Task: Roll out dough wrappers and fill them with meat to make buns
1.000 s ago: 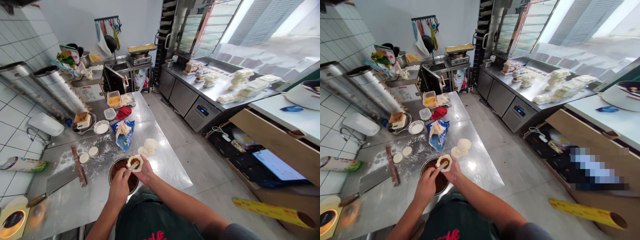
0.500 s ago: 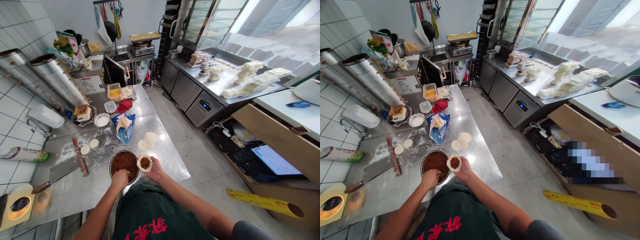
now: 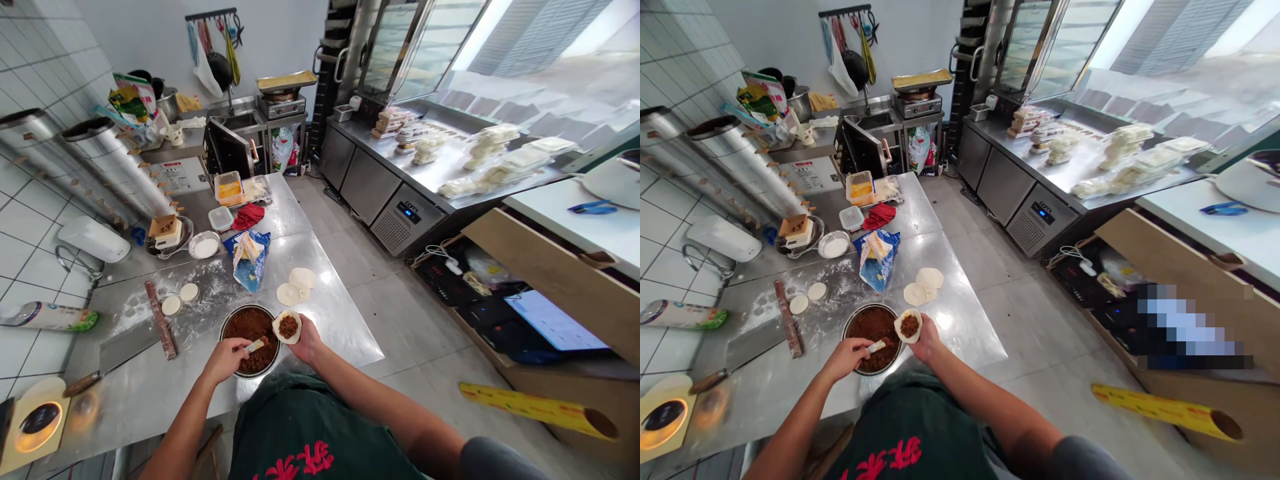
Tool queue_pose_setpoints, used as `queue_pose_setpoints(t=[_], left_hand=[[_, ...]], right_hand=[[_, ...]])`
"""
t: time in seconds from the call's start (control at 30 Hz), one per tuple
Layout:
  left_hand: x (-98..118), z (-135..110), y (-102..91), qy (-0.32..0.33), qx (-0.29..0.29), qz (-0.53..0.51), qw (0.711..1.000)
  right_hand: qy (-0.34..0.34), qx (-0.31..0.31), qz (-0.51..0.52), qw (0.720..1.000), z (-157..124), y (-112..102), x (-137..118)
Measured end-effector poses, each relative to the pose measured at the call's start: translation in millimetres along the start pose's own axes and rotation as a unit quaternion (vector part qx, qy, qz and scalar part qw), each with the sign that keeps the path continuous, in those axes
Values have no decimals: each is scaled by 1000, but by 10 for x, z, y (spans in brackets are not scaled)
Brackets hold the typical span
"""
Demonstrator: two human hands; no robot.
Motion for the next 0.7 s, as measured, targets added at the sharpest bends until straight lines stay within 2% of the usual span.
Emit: queue_pose_setpoints(t=[0.1,0.17,0.27,0.33,0.43,0.6,0.7], left_hand=[[93,-123,-142,29,37,-49,998],[220,-218,-171,86,115,-47,989],[423,-356,-37,173,262,32,949],[511,-432,111,208,326,93,917],[576,-527,232,235,354,144,894],[691,-593,141,248,372,124,886],[701,-595,111,248,357,152,888]], right_hand=[[24,7,0,1000,-14,119,62],[40,-6,2,999,-33,251,107],[51,-40,19,998,-71,476,137],[49,-67,40,996,-101,601,111],[30,-88,67,993,-147,701,14],[23,-73,68,995,-200,737,-79],[36,-71,62,995,-204,730,-97]])
Point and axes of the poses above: each hand's wrist, its own z-axis towards the middle knuckle, its own y-axis out of the palm, x = y × z, the point moved 3 cm from there along z, towards the middle knuckle, and after that the axes turned 10 degrees about -y, right-handed, at the moved point
